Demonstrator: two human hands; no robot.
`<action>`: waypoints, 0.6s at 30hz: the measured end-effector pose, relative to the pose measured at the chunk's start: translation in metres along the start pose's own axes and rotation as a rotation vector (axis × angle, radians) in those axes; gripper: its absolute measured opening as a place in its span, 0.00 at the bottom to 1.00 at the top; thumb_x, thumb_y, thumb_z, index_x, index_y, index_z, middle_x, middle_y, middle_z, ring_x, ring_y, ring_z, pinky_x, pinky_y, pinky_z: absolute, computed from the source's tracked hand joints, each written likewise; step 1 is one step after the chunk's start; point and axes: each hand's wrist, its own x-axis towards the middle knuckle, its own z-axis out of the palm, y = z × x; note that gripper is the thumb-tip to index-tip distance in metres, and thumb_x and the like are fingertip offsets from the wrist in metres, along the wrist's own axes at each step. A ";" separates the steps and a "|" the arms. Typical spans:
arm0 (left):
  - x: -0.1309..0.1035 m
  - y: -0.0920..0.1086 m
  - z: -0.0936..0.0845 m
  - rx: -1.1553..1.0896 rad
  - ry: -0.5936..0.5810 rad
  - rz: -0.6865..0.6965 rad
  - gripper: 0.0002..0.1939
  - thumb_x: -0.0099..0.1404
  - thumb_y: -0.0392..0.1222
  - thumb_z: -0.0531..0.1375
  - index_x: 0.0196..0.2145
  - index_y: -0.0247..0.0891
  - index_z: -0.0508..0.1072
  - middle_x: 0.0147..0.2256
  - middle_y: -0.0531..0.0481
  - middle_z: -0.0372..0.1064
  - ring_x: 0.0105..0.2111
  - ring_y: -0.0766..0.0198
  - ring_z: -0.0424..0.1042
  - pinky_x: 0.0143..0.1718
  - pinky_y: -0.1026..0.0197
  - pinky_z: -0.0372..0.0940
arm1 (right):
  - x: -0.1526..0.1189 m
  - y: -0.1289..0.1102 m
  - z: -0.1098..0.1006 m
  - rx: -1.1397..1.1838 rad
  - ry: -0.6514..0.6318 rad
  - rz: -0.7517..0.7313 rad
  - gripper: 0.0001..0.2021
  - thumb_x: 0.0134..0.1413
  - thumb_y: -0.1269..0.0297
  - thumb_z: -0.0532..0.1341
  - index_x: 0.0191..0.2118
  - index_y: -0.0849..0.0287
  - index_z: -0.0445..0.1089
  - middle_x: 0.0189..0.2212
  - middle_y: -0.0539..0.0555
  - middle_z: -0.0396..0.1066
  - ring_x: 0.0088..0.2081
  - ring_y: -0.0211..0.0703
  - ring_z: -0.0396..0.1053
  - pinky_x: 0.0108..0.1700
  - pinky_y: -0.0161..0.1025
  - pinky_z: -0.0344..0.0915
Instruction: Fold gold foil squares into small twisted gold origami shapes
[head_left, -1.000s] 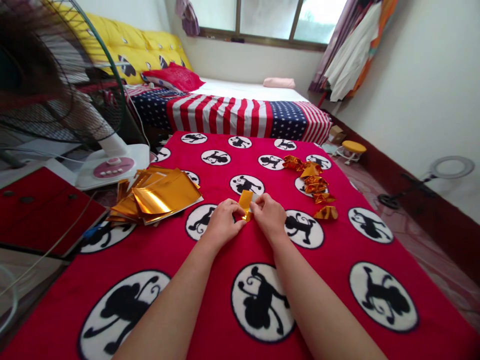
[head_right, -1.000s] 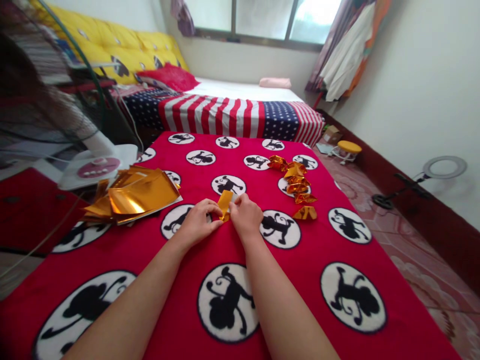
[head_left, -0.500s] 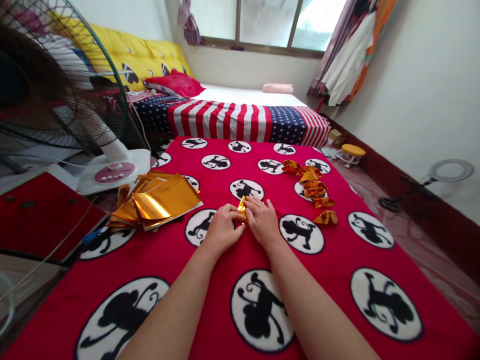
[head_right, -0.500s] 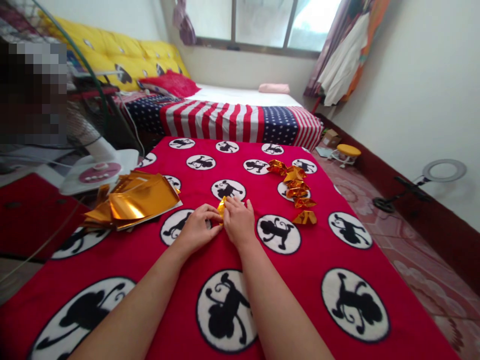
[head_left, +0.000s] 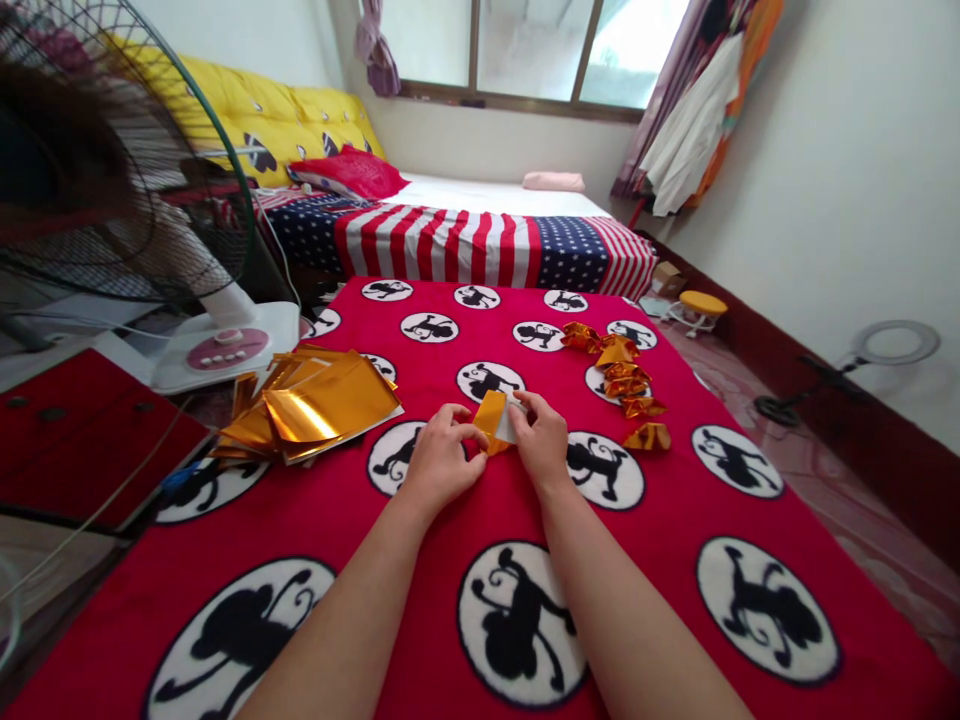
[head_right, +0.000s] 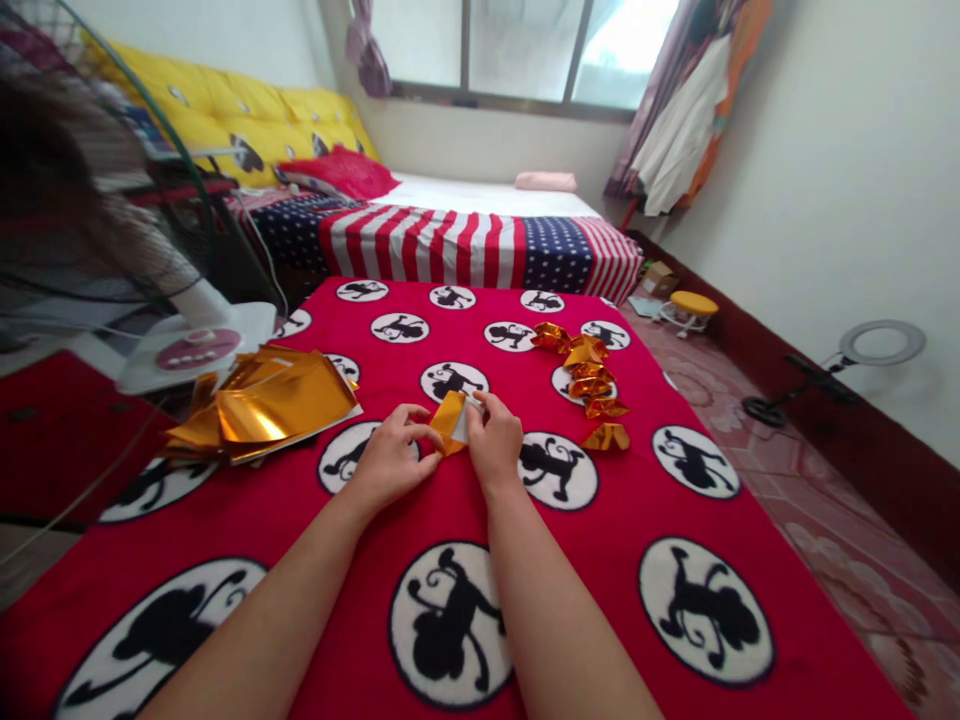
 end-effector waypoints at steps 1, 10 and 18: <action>0.000 0.000 0.000 0.006 -0.001 -0.002 0.05 0.52 0.36 0.65 0.27 0.44 0.79 0.45 0.48 0.67 0.47 0.55 0.69 0.52 0.52 0.64 | 0.000 0.002 0.000 0.072 0.009 0.032 0.16 0.55 0.60 0.57 0.47 0.60 0.72 0.30 0.51 0.73 0.30 0.40 0.68 0.35 0.37 0.63; 0.000 0.001 -0.002 0.003 -0.016 0.017 0.08 0.53 0.35 0.65 0.32 0.44 0.77 0.40 0.50 0.72 0.43 0.56 0.70 0.48 0.52 0.63 | -0.003 -0.002 -0.002 0.363 -0.097 0.111 0.26 0.49 0.52 0.64 0.52 0.58 0.65 0.33 0.52 0.76 0.33 0.43 0.74 0.35 0.38 0.69; 0.000 -0.003 0.000 -0.111 0.050 -0.098 0.31 0.50 0.38 0.68 0.51 0.42 0.65 0.40 0.49 0.74 0.40 0.56 0.74 0.43 0.55 0.66 | -0.013 -0.009 -0.008 0.289 -0.237 0.023 0.42 0.40 0.66 0.68 0.64 0.54 0.55 0.31 0.49 0.77 0.32 0.47 0.75 0.34 0.41 0.72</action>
